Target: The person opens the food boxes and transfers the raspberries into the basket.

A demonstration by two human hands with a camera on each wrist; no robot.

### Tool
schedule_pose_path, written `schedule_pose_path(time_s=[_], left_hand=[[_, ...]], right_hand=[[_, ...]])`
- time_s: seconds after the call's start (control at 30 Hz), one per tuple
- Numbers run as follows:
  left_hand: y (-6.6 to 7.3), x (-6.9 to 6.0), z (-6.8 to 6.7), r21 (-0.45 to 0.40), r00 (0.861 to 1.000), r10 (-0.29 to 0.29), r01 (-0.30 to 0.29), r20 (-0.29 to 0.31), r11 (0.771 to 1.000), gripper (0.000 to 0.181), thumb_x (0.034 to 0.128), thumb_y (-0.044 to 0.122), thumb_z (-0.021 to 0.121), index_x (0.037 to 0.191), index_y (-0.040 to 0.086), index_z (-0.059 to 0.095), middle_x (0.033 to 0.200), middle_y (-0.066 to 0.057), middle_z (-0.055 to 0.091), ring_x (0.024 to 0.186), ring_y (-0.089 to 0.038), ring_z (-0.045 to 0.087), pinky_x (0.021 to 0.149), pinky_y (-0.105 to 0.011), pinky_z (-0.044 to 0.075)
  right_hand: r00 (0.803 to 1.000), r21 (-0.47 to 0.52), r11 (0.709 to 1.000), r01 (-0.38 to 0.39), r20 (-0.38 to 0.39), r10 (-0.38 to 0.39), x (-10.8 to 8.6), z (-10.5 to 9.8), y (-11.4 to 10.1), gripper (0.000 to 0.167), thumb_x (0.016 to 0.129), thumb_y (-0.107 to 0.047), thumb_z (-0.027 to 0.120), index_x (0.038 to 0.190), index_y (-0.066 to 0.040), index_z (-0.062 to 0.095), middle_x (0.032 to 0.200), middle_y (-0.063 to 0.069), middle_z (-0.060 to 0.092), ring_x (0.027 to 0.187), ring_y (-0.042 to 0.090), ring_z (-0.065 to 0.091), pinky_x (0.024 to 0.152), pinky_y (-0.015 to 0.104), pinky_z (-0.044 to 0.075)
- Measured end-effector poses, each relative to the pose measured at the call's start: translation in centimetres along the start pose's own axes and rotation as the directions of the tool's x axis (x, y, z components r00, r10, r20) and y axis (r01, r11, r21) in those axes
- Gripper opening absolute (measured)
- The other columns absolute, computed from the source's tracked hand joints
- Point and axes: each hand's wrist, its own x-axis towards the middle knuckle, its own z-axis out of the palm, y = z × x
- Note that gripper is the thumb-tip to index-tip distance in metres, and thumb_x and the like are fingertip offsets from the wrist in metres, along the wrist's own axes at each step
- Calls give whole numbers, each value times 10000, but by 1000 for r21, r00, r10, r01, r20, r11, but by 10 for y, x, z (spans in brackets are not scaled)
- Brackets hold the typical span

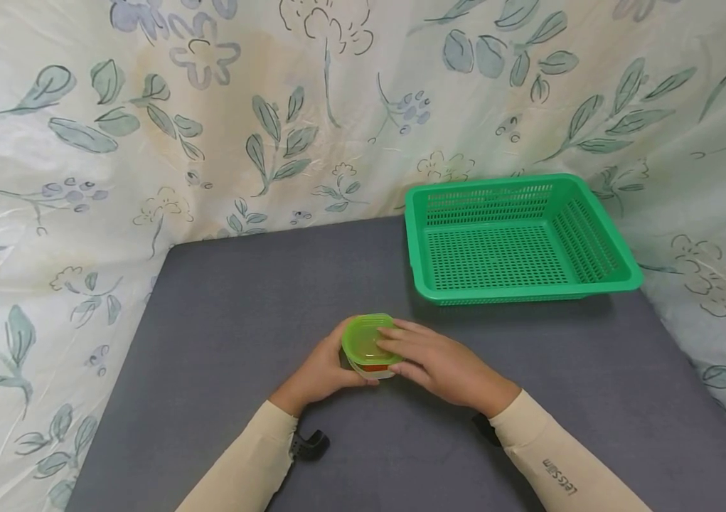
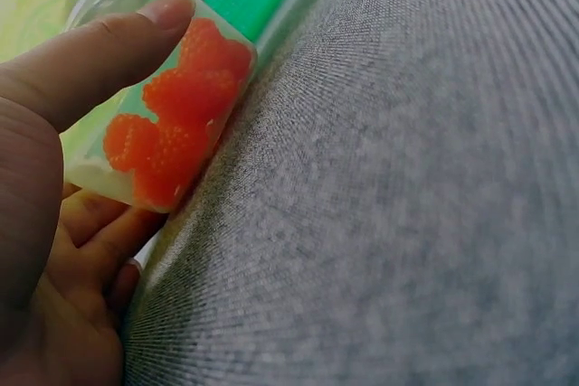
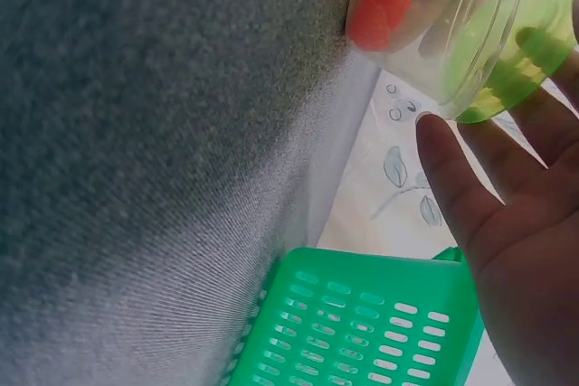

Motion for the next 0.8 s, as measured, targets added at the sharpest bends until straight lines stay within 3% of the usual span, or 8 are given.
schedule_pose_path(time_s=[0.23, 0.37, 0.57, 0.7, 0.8], left_hand=[[1, -2, -2, 20, 1000, -13, 13, 11, 1000, 1040, 832, 165, 983, 1660, 302, 369, 1481, 87, 608, 1332, -141, 583, 1134, -423, 445], [2, -2, -2, 37, 1000, -19, 19, 6, 999, 1067, 829, 188, 988, 1676, 312, 350, 1510, 88, 598, 1353, -134, 576, 1147, -433, 433], [1, -1, -1, 61, 1000, -11, 11, -2, 998, 1050, 819, 208, 1000, 1663, 302, 382, 1527, 105, 590, 1394, -109, 537, 1170, -442, 404], [0, -1, 0, 74, 1000, -5, 6, -5, 997, 1030, 806, 197, 1009, 1642, 281, 412, 1508, 109, 604, 1384, -100, 540, 1171, -433, 403], [-1, -1, 1, 83, 1000, -17, 18, -10, 996, 1026, 802, 197, 1010, 1637, 292, 421, 1502, 117, 603, 1366, -93, 545, 1161, -430, 415]], right_hand=[[997, 83, 995, -56, -53, 60, 1, 1, 3, 467, 1120, -155, 631, 1585, -128, 586, 1648, 23, 502, 1550, 343, 390, 1220, 482, 336], [990, 120, 990, -70, -111, 84, 1, 2, 5, 440, 1133, -122, 595, 1573, -117, 594, 1611, 54, 541, 1500, 354, 464, 1200, 442, 371], [968, 182, 980, -80, -219, 120, 2, 3, 11, 441, 1132, -23, 547, 1564, -98, 596, 1521, 54, 626, 1362, 285, 610, 1097, 334, 474], [944, 224, 965, -136, -265, 195, 1, 6, 15, 379, 1136, -23, 538, 1500, -63, 639, 1372, 73, 711, 1160, 297, 714, 962, 383, 570], [929, 300, 937, -180, -262, 263, 0, 10, 18, 325, 1153, -51, 519, 1444, -11, 656, 1271, 114, 734, 1048, 306, 733, 865, 431, 609]])
